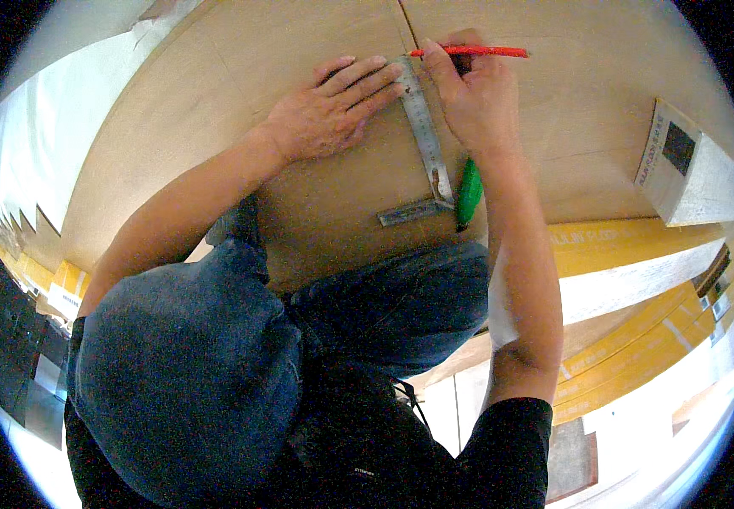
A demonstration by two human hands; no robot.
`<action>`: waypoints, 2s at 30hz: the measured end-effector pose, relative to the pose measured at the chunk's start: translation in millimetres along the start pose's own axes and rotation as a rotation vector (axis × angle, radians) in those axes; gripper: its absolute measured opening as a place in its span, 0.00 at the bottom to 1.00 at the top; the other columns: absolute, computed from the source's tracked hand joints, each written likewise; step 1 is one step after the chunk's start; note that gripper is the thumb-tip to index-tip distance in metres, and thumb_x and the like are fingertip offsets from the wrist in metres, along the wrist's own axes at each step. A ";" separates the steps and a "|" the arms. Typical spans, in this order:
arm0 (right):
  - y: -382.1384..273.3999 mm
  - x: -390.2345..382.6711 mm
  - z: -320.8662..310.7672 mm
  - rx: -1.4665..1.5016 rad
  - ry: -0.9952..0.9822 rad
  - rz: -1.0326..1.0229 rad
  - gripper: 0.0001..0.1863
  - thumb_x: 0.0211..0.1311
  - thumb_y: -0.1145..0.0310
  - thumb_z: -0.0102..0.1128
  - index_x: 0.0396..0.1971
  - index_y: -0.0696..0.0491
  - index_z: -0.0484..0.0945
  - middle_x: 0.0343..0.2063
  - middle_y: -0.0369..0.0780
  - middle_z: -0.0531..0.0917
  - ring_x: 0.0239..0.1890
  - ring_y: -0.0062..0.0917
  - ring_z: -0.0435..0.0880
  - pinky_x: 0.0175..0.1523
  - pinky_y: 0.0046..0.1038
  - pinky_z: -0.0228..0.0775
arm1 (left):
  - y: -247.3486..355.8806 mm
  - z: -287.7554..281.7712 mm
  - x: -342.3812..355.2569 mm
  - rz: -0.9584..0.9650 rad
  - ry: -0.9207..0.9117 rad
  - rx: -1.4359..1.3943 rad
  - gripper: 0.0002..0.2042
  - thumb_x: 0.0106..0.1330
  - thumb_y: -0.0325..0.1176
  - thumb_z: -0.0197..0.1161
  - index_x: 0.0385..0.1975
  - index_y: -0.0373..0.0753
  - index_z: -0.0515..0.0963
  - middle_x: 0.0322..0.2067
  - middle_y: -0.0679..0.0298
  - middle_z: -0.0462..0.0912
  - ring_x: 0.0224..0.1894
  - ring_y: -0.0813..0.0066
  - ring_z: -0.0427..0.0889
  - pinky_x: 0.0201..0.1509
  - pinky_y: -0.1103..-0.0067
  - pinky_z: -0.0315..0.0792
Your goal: The person marks a wood-textured flooring plank using a square and pencil, then carries it to a table saw and makes several cuts to remove a rectangular section before fitting it into a corner of the room.
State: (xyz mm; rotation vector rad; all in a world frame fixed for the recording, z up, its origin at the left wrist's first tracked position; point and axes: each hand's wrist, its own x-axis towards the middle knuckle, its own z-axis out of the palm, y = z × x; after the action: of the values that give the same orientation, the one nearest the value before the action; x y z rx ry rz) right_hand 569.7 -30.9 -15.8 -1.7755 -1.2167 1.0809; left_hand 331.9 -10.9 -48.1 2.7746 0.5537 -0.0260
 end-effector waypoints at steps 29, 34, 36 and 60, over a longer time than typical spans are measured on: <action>-6.3 -97.2 -2.7 -0.655 -0.006 0.029 0.18 0.70 0.63 0.63 0.54 0.57 0.76 0.42 0.50 0.83 0.45 0.46 0.84 0.48 0.40 0.77 | 4.7 -1.3 3.3 0.001 0.062 -0.017 0.38 0.60 0.44 0.66 0.72 0.45 0.64 0.75 0.65 0.61 0.76 0.66 0.57 0.79 0.63 0.48; 3.3 -129.7 32.2 -0.813 0.005 -0.032 0.23 0.64 0.66 0.62 0.59 0.53 0.75 0.50 0.49 0.78 0.50 0.48 0.78 0.54 0.44 0.73 | 14.4 -13.9 -10.2 0.001 0.086 0.122 0.34 0.61 0.40 0.62 0.70 0.41 0.67 0.73 0.62 0.63 0.75 0.66 0.60 0.79 0.63 0.50; -10.6 -134.6 36.2 -0.884 -0.070 -0.147 0.22 0.63 0.68 0.60 0.57 0.51 0.76 0.48 0.48 0.78 0.50 0.44 0.78 0.54 0.42 0.73 | 28.9 -32.0 -41.8 0.037 0.118 0.102 0.32 0.63 0.39 0.59 0.70 0.39 0.68 0.74 0.61 0.63 0.75 0.65 0.60 0.79 0.64 0.50; 66.0 -91.4 27.3 -0.545 0.333 -0.175 0.24 0.60 0.67 0.71 0.55 0.58 0.78 0.49 0.52 0.80 0.52 0.48 0.78 0.58 0.43 0.71 | 31.1 -6.7 -112.6 -0.195 -0.068 0.105 0.33 0.67 0.46 0.57 0.69 0.34 0.66 0.77 0.51 0.54 0.79 0.56 0.50 0.81 0.62 0.45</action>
State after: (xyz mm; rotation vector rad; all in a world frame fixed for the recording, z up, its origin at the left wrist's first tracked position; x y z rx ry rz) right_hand 549.0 -134.6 -63.3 -2.0901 -1.5067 0.3425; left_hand 239.2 -78.0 -23.7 2.7967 0.8246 -0.1968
